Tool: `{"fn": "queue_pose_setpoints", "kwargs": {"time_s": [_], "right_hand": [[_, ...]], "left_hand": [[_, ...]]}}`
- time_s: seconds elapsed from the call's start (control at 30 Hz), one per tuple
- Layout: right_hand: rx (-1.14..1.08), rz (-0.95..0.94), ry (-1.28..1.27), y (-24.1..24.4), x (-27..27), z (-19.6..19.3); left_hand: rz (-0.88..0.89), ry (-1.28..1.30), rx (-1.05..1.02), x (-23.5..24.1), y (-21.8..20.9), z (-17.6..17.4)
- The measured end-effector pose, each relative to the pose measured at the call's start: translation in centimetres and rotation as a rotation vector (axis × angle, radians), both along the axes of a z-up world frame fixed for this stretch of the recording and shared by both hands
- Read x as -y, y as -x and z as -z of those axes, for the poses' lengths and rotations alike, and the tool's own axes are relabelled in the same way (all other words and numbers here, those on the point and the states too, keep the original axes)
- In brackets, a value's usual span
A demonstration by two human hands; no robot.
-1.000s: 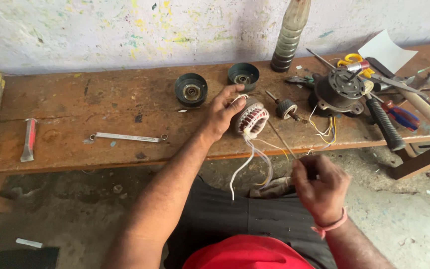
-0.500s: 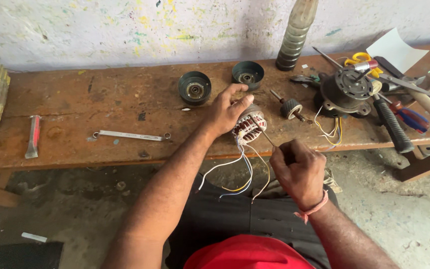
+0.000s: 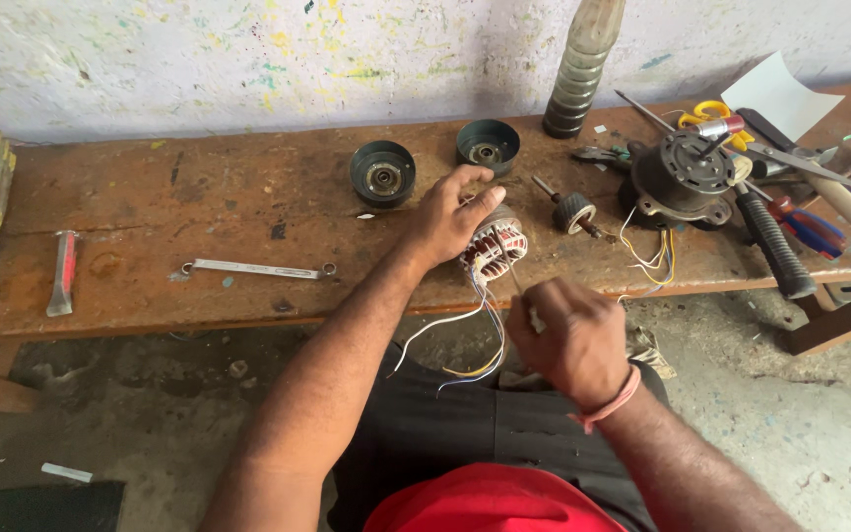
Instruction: The person disassembles and reassembles parts of an electric motor, using a screwdriver and a small mallet to adjust components and wiring.
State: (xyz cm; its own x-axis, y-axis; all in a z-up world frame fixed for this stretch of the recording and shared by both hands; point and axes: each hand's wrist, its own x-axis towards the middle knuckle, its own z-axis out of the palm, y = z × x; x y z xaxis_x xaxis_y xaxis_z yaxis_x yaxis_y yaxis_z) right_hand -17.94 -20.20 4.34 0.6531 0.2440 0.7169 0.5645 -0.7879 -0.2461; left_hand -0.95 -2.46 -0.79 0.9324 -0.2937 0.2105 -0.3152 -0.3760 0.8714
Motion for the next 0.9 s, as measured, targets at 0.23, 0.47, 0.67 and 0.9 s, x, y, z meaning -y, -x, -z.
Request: {"fn": "queue_pose_setpoints", "kwargs": {"time_s": [0.23, 0.47, 0.67, 0.9], "right_hand": [[-0.541, 0.020, -0.472, -0.4, 1.4, -0.6], [-0.300, -0.006, -0.312, -0.8, 0.1, 0.5], [-0.329, 0.001, -0.392, -1.5, 0.9, 1.7], [-0.696, -0.472, -0.716, -9.5, 3.3, 2.6]], "left_hand": [[0.087, 0.022, 0.027, -0.2, -0.9, -0.1], [0.079, 0.025, 0.007, 0.3, -0.8, -0.4], [0.087, -0.016, 0.066, 0.1, 0.0, -1.0], [-0.083, 0.158, -0.001, -0.6, 3.6, 0.1]]}}
